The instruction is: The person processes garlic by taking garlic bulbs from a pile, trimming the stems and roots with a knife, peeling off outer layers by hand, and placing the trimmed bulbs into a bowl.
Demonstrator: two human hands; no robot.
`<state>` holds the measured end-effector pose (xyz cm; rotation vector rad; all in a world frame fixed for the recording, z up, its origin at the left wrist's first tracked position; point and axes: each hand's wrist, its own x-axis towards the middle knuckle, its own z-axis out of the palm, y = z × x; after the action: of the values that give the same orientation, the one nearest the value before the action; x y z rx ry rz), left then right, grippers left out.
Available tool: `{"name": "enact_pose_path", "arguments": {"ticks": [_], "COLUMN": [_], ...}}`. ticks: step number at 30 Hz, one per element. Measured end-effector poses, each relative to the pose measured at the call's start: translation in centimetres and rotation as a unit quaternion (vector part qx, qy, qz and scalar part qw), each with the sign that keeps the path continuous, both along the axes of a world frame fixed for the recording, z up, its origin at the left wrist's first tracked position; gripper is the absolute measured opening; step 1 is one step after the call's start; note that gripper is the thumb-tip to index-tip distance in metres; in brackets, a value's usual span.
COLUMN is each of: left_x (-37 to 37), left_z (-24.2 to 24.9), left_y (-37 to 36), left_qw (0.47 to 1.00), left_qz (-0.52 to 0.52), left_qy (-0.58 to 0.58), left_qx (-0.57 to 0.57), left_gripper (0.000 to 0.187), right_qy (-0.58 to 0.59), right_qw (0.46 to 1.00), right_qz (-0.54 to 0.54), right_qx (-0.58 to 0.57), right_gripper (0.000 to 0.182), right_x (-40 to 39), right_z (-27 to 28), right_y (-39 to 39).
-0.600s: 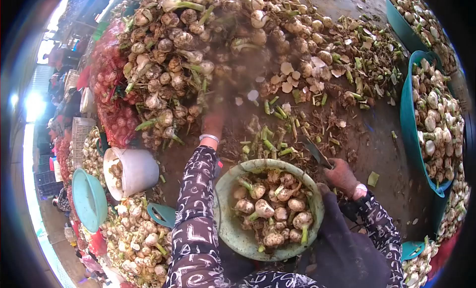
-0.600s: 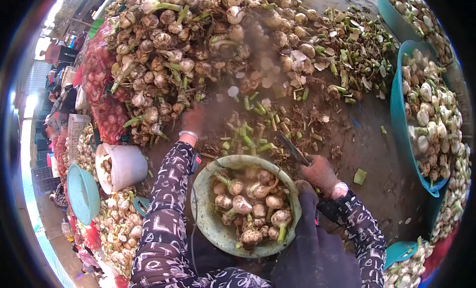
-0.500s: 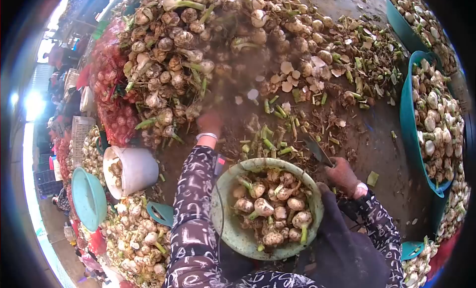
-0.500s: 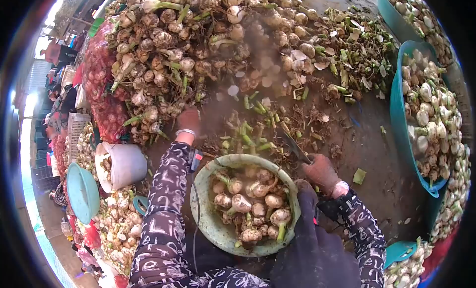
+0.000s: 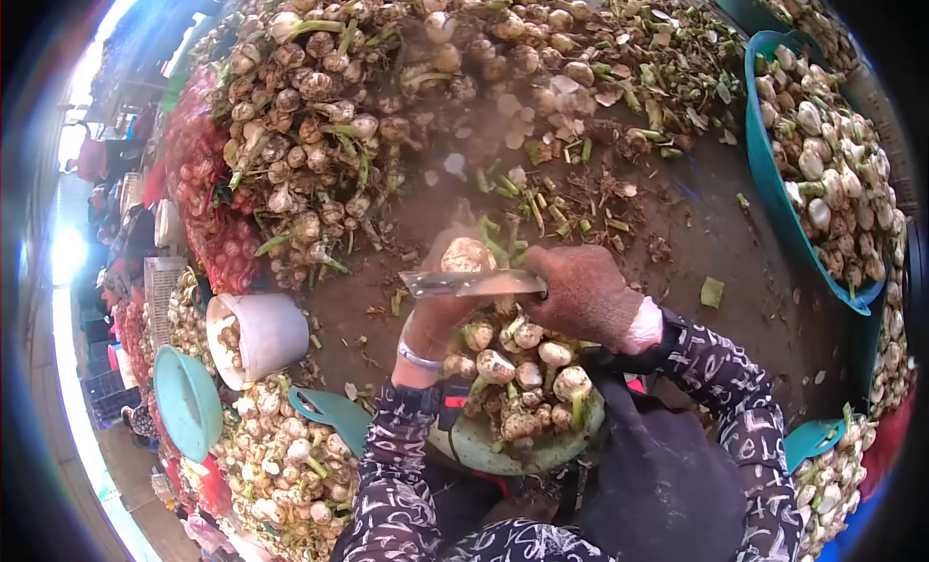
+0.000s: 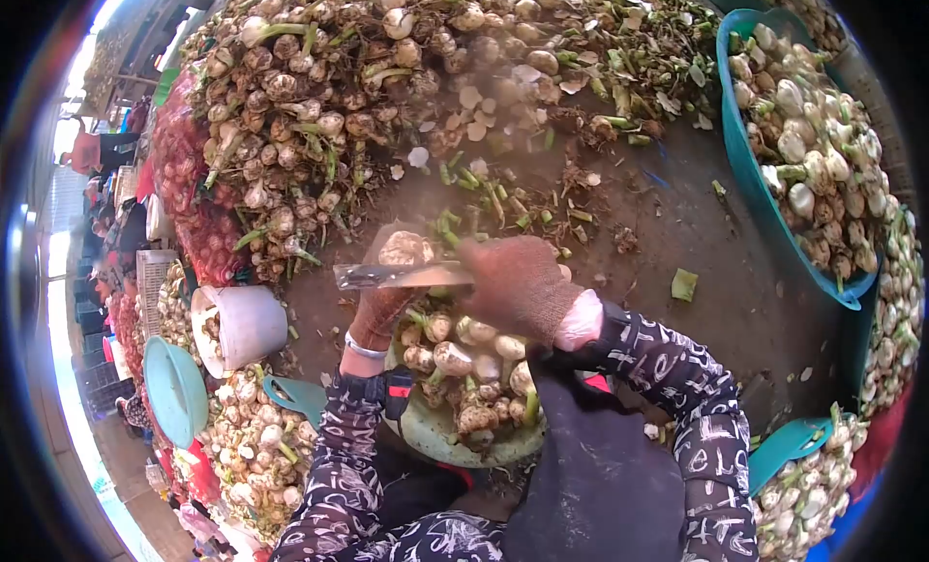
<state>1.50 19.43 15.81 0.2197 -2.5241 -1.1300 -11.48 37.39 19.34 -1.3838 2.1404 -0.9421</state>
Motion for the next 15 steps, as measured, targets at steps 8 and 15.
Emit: {"name": "enact_pose_path", "arguments": {"ticks": [8, 15], "left_x": [1.9, 0.4], "left_z": [-1.2, 6.0], "left_y": [5.2, 8.7], "left_qw": [0.971, 0.9], "left_qz": [0.077, 0.118], "left_qy": [0.02, 0.014], "left_qx": [0.223, 0.419], "left_gripper": [0.025, 0.054], "right_qy": [0.028, -0.045], "right_qw": [0.999, 0.944], "right_qz": [0.001, -0.283], "right_qx": [-0.046, 0.162], "right_gripper": [0.031, 0.032], "right_x": [0.0, -6.6], "right_z": [-4.6, -7.1], "right_y": [1.7, 7.0]}}
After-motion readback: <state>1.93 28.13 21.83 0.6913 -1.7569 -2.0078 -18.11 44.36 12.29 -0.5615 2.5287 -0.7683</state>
